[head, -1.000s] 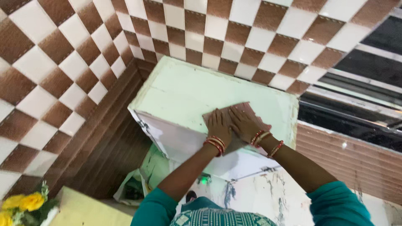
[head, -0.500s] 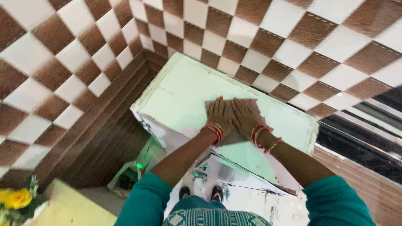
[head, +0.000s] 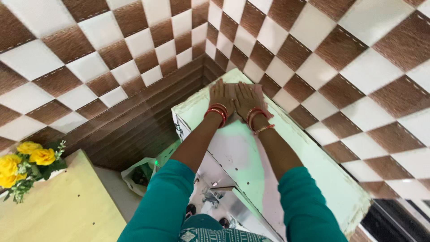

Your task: The person uses a piece of sandpaper to sand the top and sides of a small white wooden cabinet.

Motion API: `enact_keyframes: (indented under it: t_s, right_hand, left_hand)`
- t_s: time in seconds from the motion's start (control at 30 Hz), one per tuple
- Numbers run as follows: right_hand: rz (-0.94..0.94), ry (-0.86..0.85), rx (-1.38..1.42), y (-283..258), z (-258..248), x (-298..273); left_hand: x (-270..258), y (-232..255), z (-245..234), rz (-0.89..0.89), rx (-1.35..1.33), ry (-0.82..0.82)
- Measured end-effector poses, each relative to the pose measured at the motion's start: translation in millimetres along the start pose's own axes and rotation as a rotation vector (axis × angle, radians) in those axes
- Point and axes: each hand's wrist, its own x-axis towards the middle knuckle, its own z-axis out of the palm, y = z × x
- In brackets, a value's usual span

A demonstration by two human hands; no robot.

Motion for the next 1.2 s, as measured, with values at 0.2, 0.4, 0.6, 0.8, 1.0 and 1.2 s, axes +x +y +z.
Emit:
enact_keyframes:
  t_s: [0.2, 0.4, 0.6, 0.8, 1.0, 1.2]
  right_hand:
    - [-0.023, -0.027, 0.124, -28, 24, 54]
    - [-0.099, -0.064, 0.082, -63, 16, 30]
    - [-0.163, -0.097, 0.181, -96, 3, -18]
    - [-0.133, -0.193, 0.236, -111, -38, -95]
    - [-0.046, -0.229, 0.195, -113, -105, -219]
    - [0.088, -0.039, 0.238, -100, -133, -357]
  left_hand:
    - [8, -48, 8, -0.142, 0.023, 0.136]
    - [-55, -51, -15, -0.206, 0.025, 0.064]
    - [-120, -49, -10, -0.200, 0.098, 0.119]
    - [-192, -17, -6, -0.082, 0.016, 0.234]
    - [-268, 58, -17, 0.115, 0.012, 0.171]
    - [-322, 140, -29, 0.420, -0.145, 0.029]
